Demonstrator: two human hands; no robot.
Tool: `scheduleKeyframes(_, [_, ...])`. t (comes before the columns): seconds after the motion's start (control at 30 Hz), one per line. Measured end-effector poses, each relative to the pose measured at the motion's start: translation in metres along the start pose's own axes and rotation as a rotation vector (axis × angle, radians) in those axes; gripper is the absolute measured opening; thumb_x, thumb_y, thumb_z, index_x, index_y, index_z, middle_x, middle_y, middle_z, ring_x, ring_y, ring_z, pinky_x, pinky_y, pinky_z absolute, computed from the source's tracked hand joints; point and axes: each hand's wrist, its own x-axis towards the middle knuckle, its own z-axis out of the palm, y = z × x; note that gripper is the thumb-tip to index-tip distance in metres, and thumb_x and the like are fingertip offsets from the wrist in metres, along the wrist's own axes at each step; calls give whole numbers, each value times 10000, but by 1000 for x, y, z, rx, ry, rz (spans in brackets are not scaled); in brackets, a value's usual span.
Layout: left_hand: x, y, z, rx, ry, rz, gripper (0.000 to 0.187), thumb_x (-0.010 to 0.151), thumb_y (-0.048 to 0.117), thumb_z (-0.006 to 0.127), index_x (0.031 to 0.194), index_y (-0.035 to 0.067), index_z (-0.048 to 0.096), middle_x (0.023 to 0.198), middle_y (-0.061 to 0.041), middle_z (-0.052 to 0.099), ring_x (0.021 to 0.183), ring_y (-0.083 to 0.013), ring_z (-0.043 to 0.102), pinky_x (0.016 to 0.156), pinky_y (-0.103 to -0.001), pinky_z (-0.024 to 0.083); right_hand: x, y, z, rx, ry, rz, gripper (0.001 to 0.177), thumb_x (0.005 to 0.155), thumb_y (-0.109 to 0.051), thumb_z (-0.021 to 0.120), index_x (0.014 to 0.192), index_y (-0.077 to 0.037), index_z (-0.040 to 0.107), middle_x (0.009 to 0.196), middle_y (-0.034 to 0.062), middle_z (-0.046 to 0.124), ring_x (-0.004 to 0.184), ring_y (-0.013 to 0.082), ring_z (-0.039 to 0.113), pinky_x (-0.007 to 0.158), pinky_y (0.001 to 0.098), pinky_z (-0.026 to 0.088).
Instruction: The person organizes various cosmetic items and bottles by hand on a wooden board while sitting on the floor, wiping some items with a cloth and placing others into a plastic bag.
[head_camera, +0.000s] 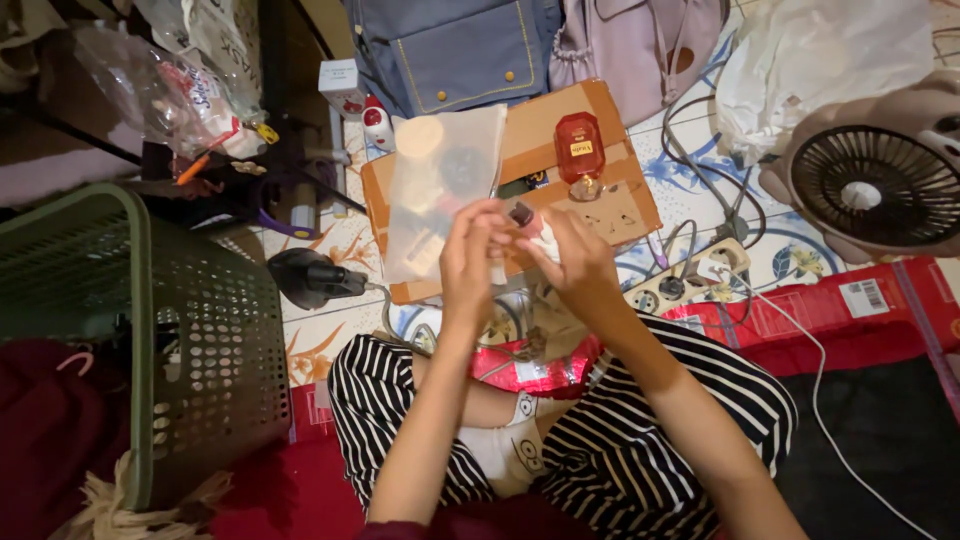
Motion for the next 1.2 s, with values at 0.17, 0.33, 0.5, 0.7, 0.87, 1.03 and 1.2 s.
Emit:
scheduleKeyframes(0.17, [-1, 16, -5, 70, -45, -19, 451, 870, 286, 808, 1259, 100, 677, 1067, -113, 705, 919, -199, 722, 812, -324, 630, -13, 16, 6, -308, -14, -184, 290, 952, -348, 746, 1117, -126, 658, 816, 23, 633, 694, 221, 689, 616, 294, 547])
scheduleKeyframes(0.33, [-4, 18, -6, -138, -142, -37, 318, 938, 232, 746, 1221, 95, 694, 1040, -59, 728, 879, -116, 705, 795, -257, 626, -3, -2, 2, -162, 48, -44, 184, 1015, -347, 711, 938, -180, 709, 725, -30, 616, 649, 186, 663, 648, 281, 533])
scheduleKeyframes(0.5, [6, 11, -12, -287, -207, 149, 330, 1009, 166, 651, 1319, 54, 620, 1239, -142, 707, 1127, -138, 647, 998, -301, 512, 32, -28, -34, 1008, 46, 832, 552, 1062, -529, 447, 1152, -26, 655, 530, 38, 518, 356, 127, 562, 304, 234, 459])
scheduleKeyframes(0.7, [-7, 26, -3, -275, -340, 162, 364, 1023, 201, 625, 1357, 69, 565, 1405, -161, 625, 1216, -143, 579, 1065, -333, 446, -20, 23, 14, 694, -30, 627, 546, 1161, -322, 387, 708, -97, 593, 633, 59, 532, 590, 150, 513, 617, 273, 425])
scheduleKeyframes(0.87, [7, -9, -12, -512, -436, 69, 432, 1052, 215, 558, 1437, 29, 493, 1452, -265, 550, 1383, -321, 510, 1156, -415, 378, -17, 4, 2, 608, -31, 562, 554, 1142, -368, 333, 734, -111, 605, 633, 27, 563, 629, 145, 551, 683, 276, 443])
scheduleKeyframes(1.03, [12, -13, -14, -817, -426, -40, 441, 1085, 225, 511, 1467, 11, 457, 1430, -339, 530, 1398, -452, 466, 1160, -491, 360, 13, -31, -37, 642, -149, 616, 539, 1093, -423, 434, 719, -118, 674, 588, 37, 622, 574, 161, 601, 684, 292, 487])
scheduleKeyframes(1.2, [-8, -9, -2, -542, -384, -258, 533, 1033, 130, 524, 1541, 41, 390, 1359, -295, 600, 1262, -392, 607, 1007, -421, 536, 26, -29, -40, 605, 77, 352, 231, 1059, -173, 535, 1249, -60, 606, 963, 108, 655, 923, 227, 646, 883, 382, 517])
